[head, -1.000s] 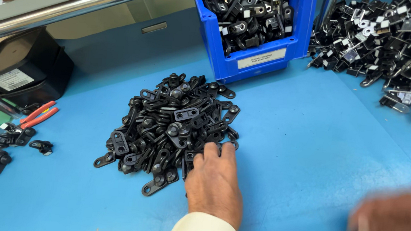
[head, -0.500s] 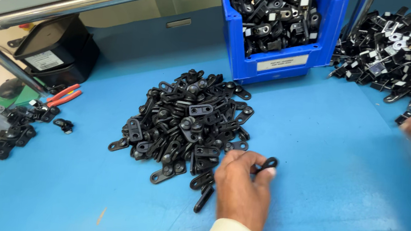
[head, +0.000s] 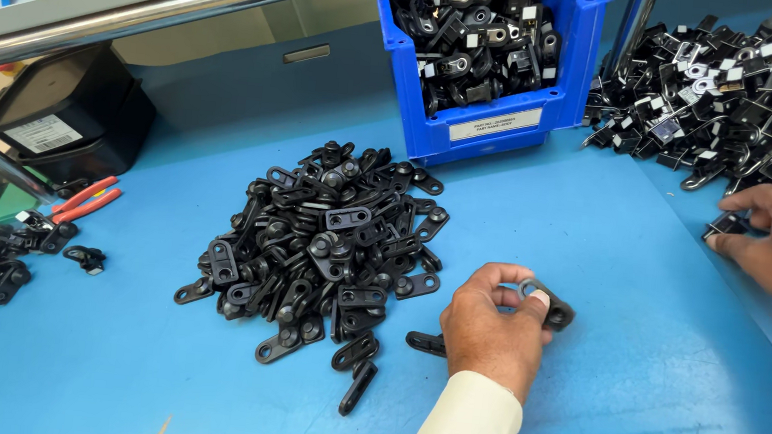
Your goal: The person repeatedly picks a black plastic bracket and a metal clip from piles on a blue workbench, aligns the clip into the bracket, and places the assembled unit aside. The process continues with multiple identical parts.
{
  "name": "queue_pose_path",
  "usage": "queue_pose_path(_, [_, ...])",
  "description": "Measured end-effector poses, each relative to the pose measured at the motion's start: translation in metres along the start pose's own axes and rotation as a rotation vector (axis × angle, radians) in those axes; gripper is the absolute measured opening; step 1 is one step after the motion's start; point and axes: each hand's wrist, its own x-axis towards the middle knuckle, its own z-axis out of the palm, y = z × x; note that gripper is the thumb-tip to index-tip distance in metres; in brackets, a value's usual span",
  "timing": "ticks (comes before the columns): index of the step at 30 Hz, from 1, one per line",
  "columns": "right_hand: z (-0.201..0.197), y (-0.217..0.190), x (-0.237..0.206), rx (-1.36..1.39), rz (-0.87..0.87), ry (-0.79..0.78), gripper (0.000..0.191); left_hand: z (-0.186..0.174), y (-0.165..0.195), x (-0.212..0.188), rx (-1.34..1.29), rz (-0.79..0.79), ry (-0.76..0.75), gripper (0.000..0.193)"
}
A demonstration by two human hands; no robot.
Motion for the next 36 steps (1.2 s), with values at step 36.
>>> queue_pose_path(36, [-0.088, -0.073, -0.087, 0.349, 0.345, -0.377, 0.039, 0.012, 0.009, -0.012, 0.522, 0.039, -0.022, 0.011])
